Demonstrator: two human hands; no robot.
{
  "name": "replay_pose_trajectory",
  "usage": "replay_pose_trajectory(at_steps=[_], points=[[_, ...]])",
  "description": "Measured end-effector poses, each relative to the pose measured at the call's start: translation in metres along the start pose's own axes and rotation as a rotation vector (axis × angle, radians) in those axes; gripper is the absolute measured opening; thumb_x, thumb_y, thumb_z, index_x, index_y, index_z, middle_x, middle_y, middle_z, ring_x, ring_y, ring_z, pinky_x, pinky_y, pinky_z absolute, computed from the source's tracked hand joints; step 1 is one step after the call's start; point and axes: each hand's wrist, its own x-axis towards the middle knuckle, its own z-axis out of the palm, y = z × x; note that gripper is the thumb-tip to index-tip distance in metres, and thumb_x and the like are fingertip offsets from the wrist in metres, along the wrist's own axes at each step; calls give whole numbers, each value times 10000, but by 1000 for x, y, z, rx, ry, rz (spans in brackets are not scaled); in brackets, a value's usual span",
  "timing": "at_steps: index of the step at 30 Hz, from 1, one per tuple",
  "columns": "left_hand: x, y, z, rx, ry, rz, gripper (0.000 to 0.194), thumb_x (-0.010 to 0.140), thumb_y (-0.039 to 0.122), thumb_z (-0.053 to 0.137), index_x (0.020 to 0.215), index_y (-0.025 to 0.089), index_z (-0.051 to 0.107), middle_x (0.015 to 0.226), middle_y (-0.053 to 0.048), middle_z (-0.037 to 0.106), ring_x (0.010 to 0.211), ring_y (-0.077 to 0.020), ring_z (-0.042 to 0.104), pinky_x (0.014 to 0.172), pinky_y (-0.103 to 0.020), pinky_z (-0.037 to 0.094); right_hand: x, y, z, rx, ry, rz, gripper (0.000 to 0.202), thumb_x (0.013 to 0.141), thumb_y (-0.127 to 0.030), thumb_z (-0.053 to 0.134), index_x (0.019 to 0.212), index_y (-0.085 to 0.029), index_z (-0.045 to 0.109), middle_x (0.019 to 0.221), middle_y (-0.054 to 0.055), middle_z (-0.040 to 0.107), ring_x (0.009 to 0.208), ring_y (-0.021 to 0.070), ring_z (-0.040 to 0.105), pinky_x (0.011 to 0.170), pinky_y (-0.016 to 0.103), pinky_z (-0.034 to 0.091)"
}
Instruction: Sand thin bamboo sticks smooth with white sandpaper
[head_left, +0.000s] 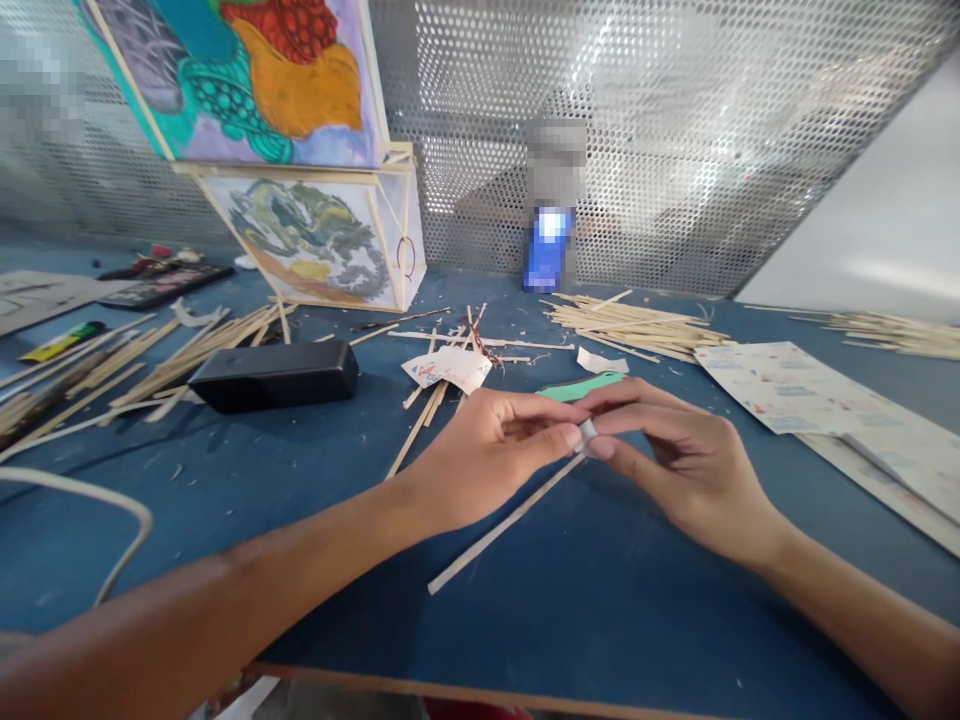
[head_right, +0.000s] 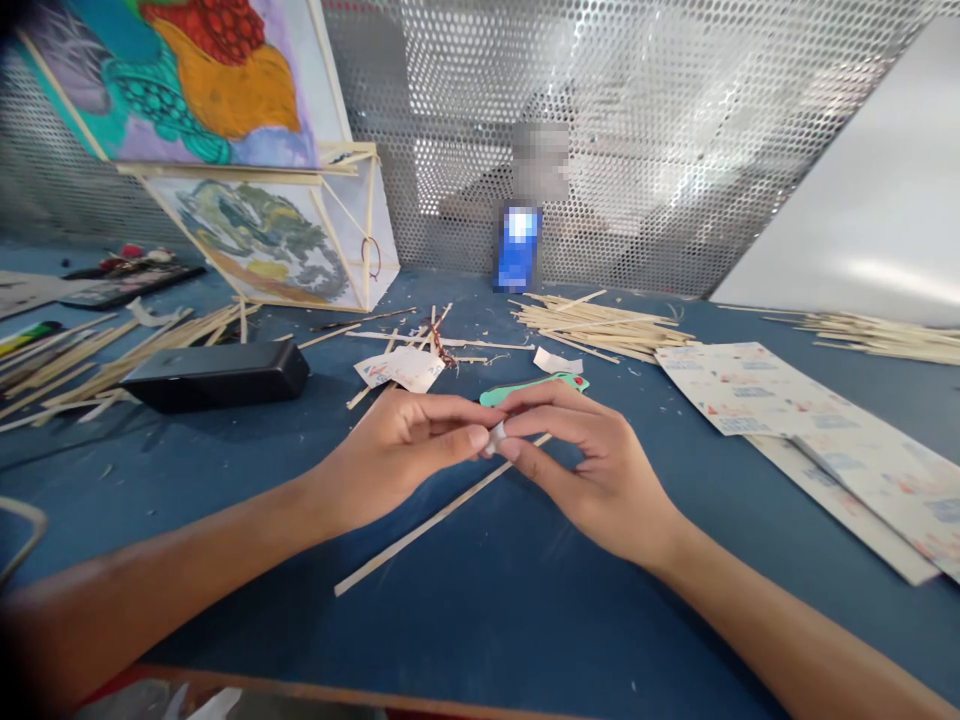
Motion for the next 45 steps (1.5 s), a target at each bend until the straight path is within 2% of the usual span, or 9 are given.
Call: replay_pose_trajectory(at_steps=[8,12,15,22,26,29,37,41,45], points=[[-2,3,2,14,32,78,196,924,286,793,1072,169,741,1015,-20,773,947,-134,731,885,-233,564,0,0,-2,-4,6,-32,102,999,-268,674,1071,-316,729,1166,25,740,1090,199,696,953,337,523],[1,5,0,-83,56,33,156,929,245,777,1049,153,739,901,-6,759,832,-109,702,823,-234,552,-2,1,-8,38,-54,-49,278,1067,-326,517,1287,-335,685,1309,69,684,1237,266,623,998,408,511],[4,4,-1,-174,95,-37,112,952,231,738,1026,147,736,810,-2,738,762,-110,687,773,-249,541,-5,5,-8,-29,-7,-114,372,1014,-297,601,1382,-340,635,1313,87,648,1260,300,581,968,424,523],[4,1,-2,-235,76,-168,157,1016,255,622,1035,154,740,779,-25,745,680,-110,679,733,-268,540,-13,9,-1,0,-36,-94,763,966,-170,676,1612,-444,376,1306,38,686,1121,239,667,1023,435,533],[4,1,-1,-229,60,-179,226,1045,254,583,917,140,730,740,-20,725,663,-96,664,703,-245,523,-12,6,4,97,-53,-48,746,980,-161,672,1602,-451,381,1222,24,714,1085,213,690,959,393,571],[5,0,0,-219,61,-175,235,1060,265,571,941,133,724,744,-10,715,655,-83,647,707,-239,520,-11,4,5,62,58,-9,690,956,-179,715,1551,-418,458,1213,37,677,1003,200,669,920,389,568],[3,-3,1,-206,-31,-154,247,1044,318,625,906,130,705,789,-27,734,709,-98,668,723,-251,519,-6,-1,1,-135,65,-31,152,967,-219,718,1071,-329,715,966,-4,731,851,179,667,775,336,541],[3,-3,1,-205,-47,-157,178,1015,288,673,947,126,705,789,-22,744,705,-91,665,722,-241,519,-11,4,7,-99,157,35,335,950,-228,745,1254,-347,668,971,-14,740,823,172,704,722,315,562],[2,-2,2,-236,-46,-161,211,1026,294,657,920,118,706,785,-27,744,721,-94,682,733,-238,530,-15,8,9,-23,192,-78,520,918,-152,749,1374,-328,571,1105,27,715,921,203,714,766,353,594]])
